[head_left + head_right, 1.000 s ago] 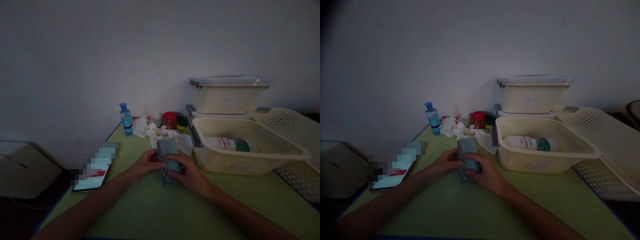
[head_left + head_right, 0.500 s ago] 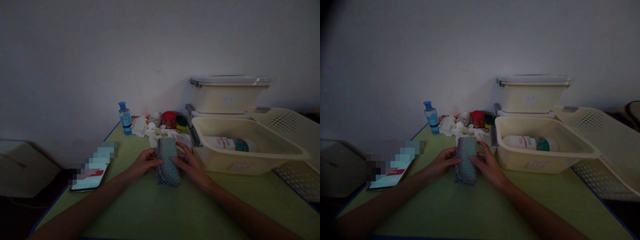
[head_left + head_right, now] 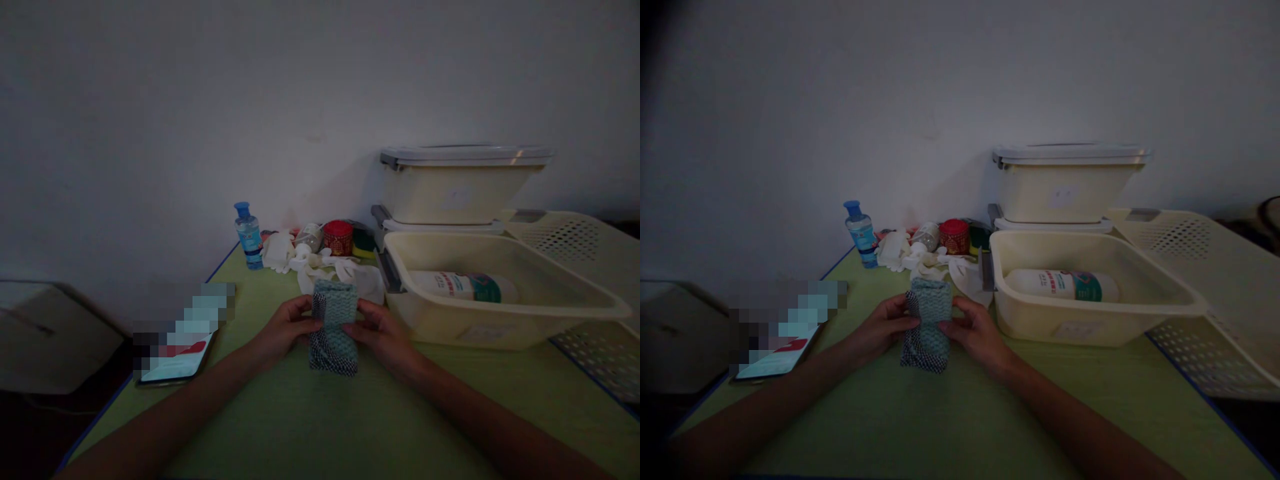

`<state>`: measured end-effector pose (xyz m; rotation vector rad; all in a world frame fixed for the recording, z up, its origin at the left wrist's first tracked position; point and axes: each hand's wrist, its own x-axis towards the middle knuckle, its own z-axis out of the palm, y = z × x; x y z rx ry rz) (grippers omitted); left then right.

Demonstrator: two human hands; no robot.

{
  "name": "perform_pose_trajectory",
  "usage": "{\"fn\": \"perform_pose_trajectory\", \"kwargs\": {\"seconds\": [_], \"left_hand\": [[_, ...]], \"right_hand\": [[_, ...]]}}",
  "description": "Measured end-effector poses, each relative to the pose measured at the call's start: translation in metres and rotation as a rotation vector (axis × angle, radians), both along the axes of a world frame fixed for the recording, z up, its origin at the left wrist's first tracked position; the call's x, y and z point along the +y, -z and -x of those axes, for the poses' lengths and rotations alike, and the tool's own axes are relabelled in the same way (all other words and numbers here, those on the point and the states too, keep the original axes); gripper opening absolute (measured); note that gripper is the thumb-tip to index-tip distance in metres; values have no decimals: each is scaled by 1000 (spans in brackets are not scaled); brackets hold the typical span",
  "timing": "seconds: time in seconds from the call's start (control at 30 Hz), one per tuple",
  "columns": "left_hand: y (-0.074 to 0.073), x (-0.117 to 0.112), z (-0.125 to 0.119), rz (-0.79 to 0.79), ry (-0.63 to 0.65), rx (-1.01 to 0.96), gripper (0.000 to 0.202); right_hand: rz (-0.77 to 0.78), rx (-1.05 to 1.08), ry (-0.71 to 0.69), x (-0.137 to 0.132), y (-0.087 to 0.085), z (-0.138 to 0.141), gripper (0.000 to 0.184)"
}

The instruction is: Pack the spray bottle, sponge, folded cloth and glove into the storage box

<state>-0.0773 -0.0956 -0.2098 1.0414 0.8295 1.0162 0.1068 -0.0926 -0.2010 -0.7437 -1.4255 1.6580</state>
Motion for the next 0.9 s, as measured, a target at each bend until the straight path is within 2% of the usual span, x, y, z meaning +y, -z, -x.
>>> {"fn": "perform_pose_trajectory", "kwargs": {"seconds": [0.2, 0.27, 0.4, 0.73, 0.9], "left_hand": [[-9, -2, -2, 41, -15, -43, 32], [-10, -2, -2, -13, 3, -55, 22], [-9, -1, -1, -147, 5, -21, 10], [-3, -2, 1, -287, 77, 60, 8], [-7, -1, 4, -460, -20, 207, 18]], "right_hand": [[-35, 26, 42, 0, 2, -1, 19], [-65, 43, 60, 1, 3, -1, 15], [-56, 66, 73, 1, 4, -1, 21], [-14, 74, 87, -3, 0, 0, 10], [91, 70, 45, -1, 4, 1, 11]]}}
